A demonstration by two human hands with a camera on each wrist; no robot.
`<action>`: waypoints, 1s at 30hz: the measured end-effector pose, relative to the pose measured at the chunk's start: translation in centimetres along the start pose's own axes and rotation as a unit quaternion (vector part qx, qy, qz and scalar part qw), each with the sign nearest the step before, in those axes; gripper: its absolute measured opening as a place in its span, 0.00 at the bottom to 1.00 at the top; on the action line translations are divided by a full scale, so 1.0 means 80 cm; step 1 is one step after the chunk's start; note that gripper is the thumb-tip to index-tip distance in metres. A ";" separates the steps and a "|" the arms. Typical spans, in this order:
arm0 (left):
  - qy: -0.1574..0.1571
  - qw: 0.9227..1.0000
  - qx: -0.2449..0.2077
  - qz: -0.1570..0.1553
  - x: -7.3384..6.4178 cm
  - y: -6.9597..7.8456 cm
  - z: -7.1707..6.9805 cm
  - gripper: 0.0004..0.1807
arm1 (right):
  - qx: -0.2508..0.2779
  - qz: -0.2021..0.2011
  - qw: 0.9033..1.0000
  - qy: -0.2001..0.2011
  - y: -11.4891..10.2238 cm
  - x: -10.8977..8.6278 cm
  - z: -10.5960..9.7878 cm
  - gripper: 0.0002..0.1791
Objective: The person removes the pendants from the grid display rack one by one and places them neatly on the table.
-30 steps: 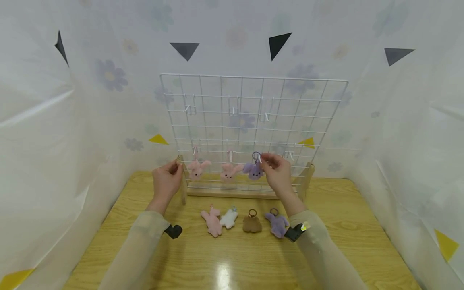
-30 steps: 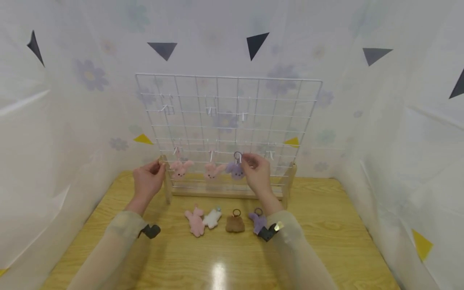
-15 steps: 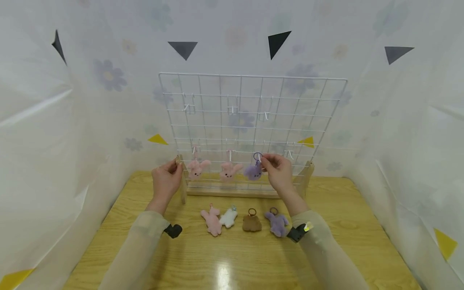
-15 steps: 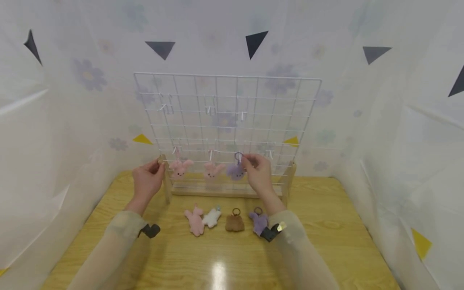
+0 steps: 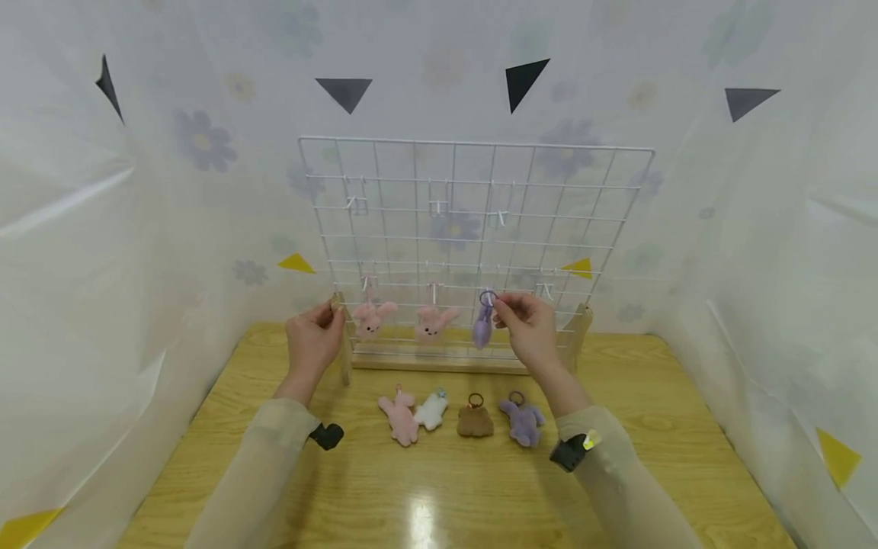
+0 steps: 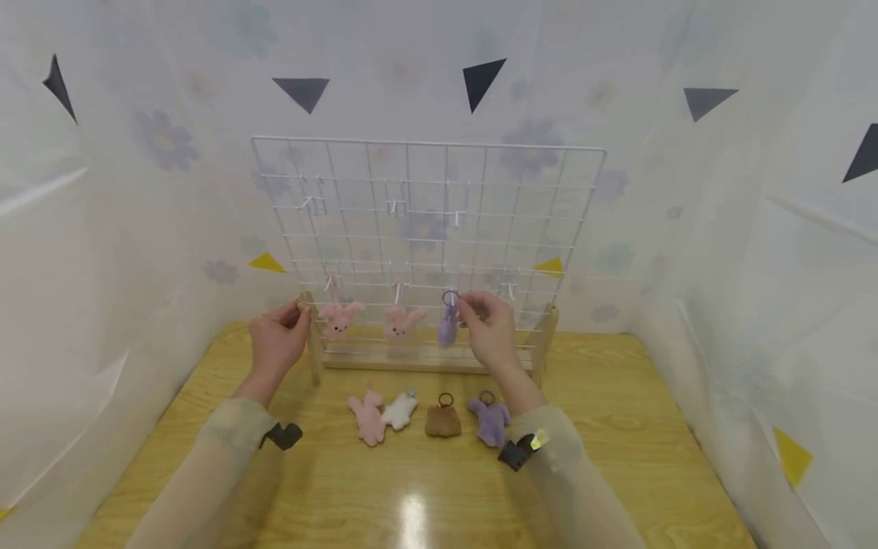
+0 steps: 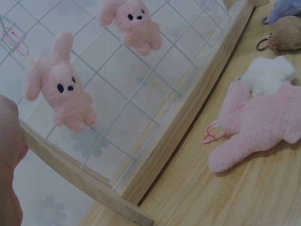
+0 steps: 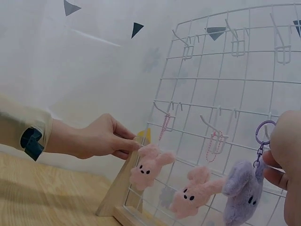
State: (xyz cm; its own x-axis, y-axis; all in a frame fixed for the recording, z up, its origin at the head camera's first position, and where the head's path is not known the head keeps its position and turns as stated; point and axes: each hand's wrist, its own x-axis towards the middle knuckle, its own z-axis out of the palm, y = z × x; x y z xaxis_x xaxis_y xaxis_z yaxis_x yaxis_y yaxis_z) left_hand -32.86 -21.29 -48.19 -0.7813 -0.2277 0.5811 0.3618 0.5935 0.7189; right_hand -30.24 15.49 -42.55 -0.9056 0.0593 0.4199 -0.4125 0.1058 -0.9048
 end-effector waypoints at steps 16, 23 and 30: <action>0.001 1.000 0.003 -0.006 -0.002 0.002 -0.001 0.14 | 0.001 0.008 1.000 -0.018 -0.022 -0.024 -0.007 0.10; 0.004 1.000 0.002 0.002 -0.001 0.004 -0.002 0.13 | 0.001 0.024 0.999 -0.023 -0.031 -0.039 -0.014 0.10; 0.003 1.000 0.007 0.007 -0.002 0.002 -0.001 0.14 | 0.007 0.001 1.000 -0.022 -0.035 -0.051 -0.023 0.09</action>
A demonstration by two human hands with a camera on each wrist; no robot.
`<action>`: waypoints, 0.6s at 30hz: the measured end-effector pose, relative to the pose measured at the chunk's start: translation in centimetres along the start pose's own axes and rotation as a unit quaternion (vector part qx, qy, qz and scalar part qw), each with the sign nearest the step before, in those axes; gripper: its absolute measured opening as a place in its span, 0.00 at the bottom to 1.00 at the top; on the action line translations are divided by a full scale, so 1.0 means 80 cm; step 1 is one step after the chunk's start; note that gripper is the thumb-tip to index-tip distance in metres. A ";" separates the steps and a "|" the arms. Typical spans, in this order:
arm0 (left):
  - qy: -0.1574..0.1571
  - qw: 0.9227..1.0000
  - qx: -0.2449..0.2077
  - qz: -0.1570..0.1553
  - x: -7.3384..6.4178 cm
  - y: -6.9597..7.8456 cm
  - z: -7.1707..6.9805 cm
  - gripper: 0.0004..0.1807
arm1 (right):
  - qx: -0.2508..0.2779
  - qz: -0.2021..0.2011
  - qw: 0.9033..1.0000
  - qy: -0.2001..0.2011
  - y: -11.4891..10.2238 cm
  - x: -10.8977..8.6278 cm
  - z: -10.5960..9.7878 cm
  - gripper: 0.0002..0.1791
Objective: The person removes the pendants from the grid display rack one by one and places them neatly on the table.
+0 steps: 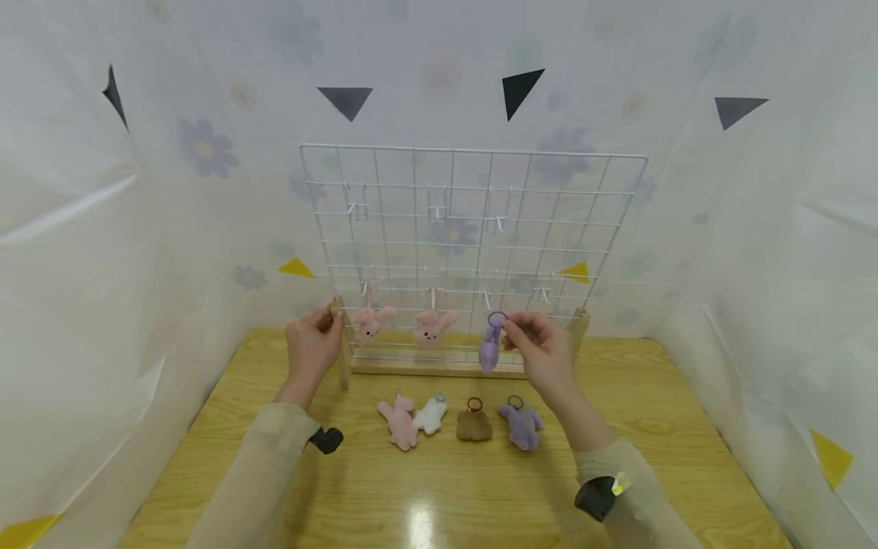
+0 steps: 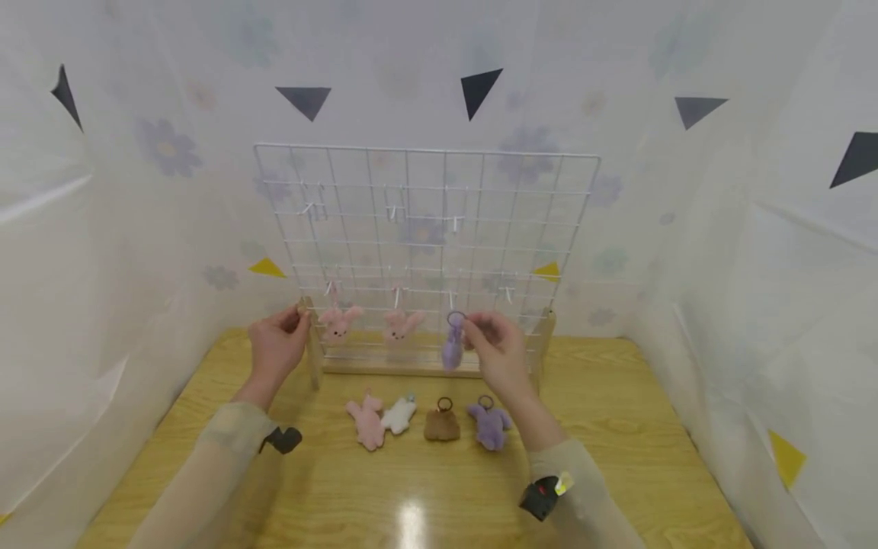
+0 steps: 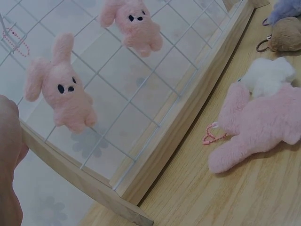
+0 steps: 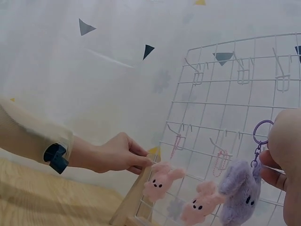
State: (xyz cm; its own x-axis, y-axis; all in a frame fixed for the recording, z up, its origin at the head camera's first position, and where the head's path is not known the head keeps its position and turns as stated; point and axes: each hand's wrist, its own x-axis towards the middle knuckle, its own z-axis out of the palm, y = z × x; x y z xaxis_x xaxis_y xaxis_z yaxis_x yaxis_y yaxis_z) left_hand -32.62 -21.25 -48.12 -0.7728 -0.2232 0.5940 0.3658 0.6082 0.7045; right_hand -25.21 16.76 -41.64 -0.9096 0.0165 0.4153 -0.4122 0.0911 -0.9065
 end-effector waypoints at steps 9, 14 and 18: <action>-0.001 1.000 -0.011 0.004 0.001 -0.002 0.000 0.13 | 0.022 -0.031 0.999 -0.011 -0.006 -0.017 -0.009 0.05; 0.000 1.000 -0.012 0.007 0.001 -0.003 0.000 0.13 | 0.029 -0.028 0.999 -0.023 -0.008 -0.028 -0.016 0.05; -0.001 1.000 -0.007 0.007 0.001 -0.002 0.000 0.13 | 0.018 -0.023 0.999 -0.031 -0.007 -0.038 -0.023 0.06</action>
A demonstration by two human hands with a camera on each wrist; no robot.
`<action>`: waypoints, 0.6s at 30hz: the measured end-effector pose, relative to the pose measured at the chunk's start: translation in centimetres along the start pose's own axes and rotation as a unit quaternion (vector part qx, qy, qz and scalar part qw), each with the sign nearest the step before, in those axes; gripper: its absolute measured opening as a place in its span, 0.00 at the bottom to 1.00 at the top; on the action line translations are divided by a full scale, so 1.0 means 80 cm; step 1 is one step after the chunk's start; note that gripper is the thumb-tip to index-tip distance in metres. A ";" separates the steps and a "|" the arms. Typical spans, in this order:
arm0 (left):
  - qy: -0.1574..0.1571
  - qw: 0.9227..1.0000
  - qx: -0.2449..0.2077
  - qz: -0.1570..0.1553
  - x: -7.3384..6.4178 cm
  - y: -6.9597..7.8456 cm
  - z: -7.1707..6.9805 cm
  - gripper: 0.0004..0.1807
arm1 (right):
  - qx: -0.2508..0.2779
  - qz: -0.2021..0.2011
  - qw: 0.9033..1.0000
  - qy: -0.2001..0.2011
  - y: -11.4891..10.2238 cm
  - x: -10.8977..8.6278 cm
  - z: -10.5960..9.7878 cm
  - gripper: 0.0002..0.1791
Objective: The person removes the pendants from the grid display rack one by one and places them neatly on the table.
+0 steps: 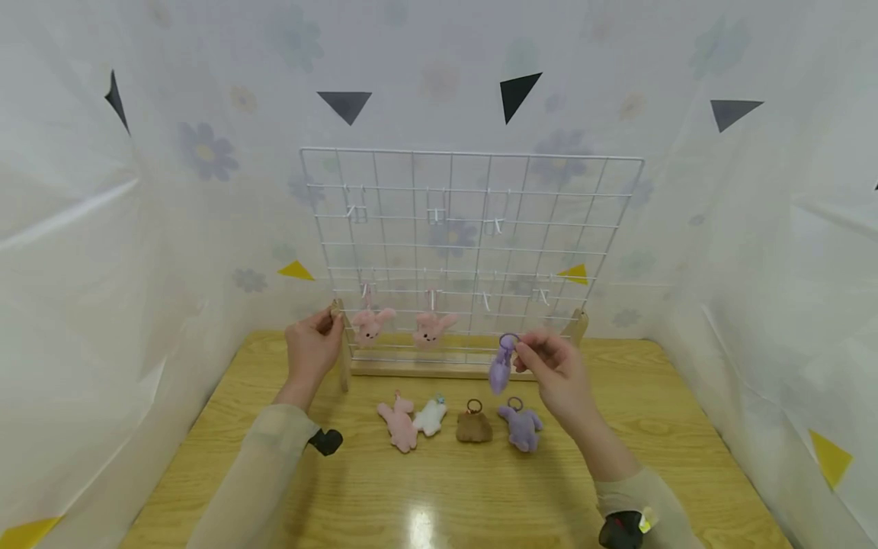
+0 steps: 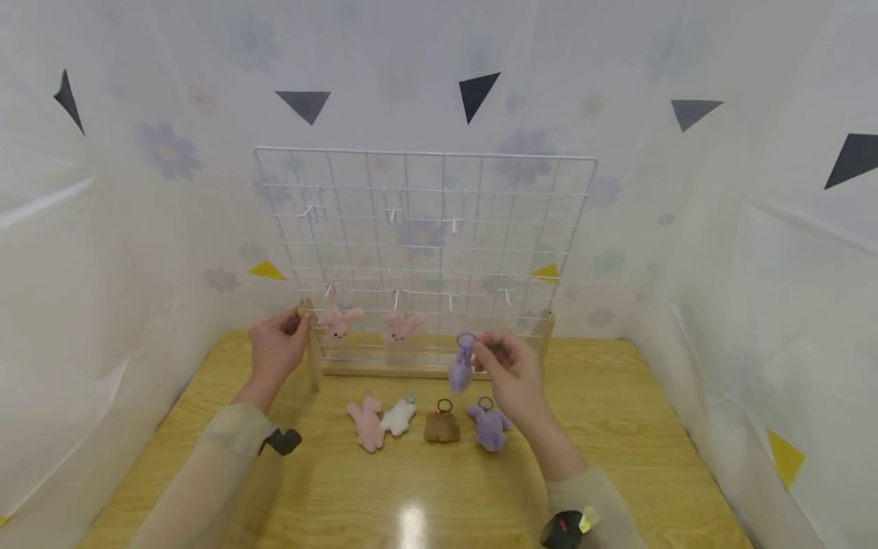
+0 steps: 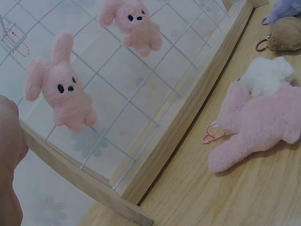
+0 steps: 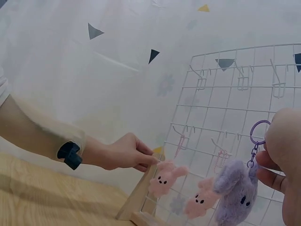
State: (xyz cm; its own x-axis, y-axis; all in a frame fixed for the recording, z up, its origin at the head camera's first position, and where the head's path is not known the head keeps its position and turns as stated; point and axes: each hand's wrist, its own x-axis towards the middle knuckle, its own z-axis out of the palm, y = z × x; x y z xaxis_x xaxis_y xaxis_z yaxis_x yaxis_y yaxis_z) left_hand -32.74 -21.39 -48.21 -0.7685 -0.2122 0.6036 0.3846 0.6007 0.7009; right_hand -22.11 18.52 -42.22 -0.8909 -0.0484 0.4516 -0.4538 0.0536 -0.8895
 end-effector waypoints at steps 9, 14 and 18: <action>-0.001 1.000 -0.001 0.000 -0.001 0.000 0.001 0.12 | -0.001 0.007 1.000 -0.002 -0.003 -0.027 -0.018 0.06; 0.004 1.000 0.001 0.005 0.000 -0.001 0.002 0.13 | -0.013 0.005 1.000 -0.009 -0.001 -0.044 -0.027 0.05; 0.005 1.000 0.003 0.003 0.000 -0.002 0.002 0.13 | -0.031 0.014 0.999 -0.015 0.002 -0.057 -0.034 0.05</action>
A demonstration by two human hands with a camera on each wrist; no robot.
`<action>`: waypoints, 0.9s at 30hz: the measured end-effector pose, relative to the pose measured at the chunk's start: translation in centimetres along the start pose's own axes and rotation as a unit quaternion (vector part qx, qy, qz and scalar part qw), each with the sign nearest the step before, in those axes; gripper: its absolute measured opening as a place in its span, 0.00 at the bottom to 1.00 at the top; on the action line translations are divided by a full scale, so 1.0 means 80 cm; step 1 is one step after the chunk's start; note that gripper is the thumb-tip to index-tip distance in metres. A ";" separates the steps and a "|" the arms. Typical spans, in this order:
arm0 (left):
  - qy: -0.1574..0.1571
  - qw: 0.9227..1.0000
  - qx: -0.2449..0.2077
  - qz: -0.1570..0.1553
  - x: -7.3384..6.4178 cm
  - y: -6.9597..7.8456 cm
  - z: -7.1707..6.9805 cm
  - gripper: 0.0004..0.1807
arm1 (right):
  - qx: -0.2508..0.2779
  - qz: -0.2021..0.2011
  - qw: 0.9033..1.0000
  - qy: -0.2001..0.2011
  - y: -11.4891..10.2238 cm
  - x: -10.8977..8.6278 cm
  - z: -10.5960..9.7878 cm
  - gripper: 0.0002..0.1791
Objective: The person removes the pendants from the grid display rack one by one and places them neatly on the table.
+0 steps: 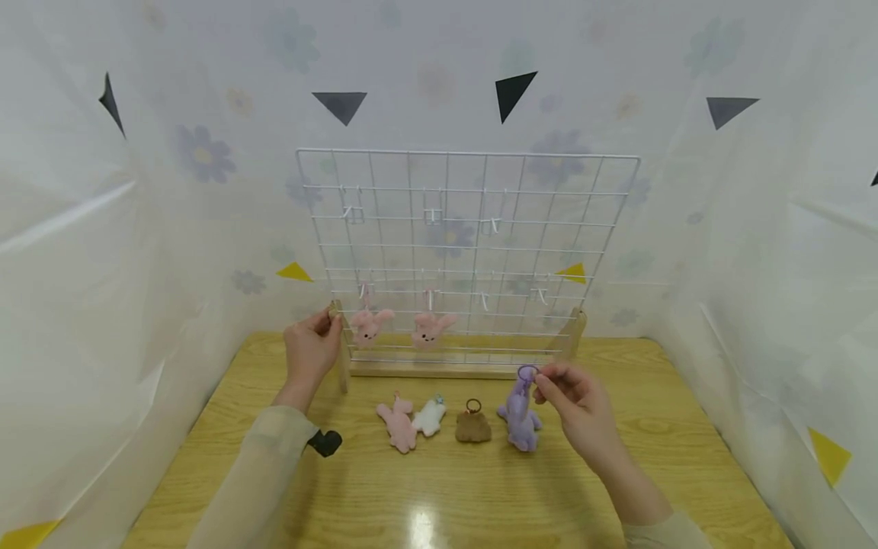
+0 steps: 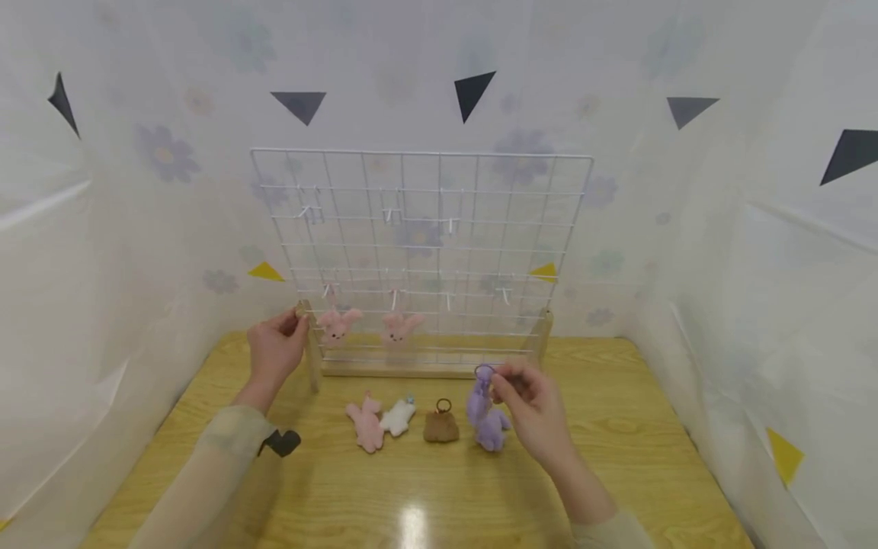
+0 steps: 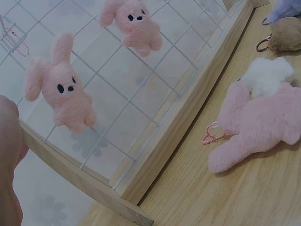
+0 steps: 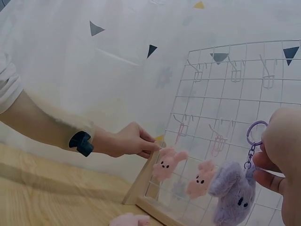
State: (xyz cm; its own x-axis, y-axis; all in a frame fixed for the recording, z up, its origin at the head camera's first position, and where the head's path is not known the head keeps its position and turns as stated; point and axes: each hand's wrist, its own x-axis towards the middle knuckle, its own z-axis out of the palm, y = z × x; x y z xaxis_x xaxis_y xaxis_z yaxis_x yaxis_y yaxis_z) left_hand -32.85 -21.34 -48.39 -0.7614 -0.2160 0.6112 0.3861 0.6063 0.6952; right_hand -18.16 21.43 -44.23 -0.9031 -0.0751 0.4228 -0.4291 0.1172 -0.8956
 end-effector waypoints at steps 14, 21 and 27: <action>0.002 1.000 -0.008 0.000 0.002 0.003 -0.001 0.13 | -0.005 0.021 1.000 -0.005 0.010 -0.044 -0.013 0.04; -0.003 1.000 -0.013 -0.005 -0.001 0.004 -0.001 0.13 | 0.020 0.013 1.000 -0.007 0.018 -0.067 -0.017 0.02; -0.003 1.000 -0.002 -0.015 -0.002 0.004 -0.002 0.14 | 0.009 0.039 0.999 0.003 0.020 -0.088 -0.017 0.03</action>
State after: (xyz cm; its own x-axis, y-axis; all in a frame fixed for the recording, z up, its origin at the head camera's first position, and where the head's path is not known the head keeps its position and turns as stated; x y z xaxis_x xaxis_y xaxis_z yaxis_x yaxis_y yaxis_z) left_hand -32.53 -21.23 -48.15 -0.7760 -0.2291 0.5877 0.3652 0.5966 0.7147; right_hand -12.49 23.47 -48.49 -0.9341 -0.0613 0.3517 -0.3564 0.1040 -0.9285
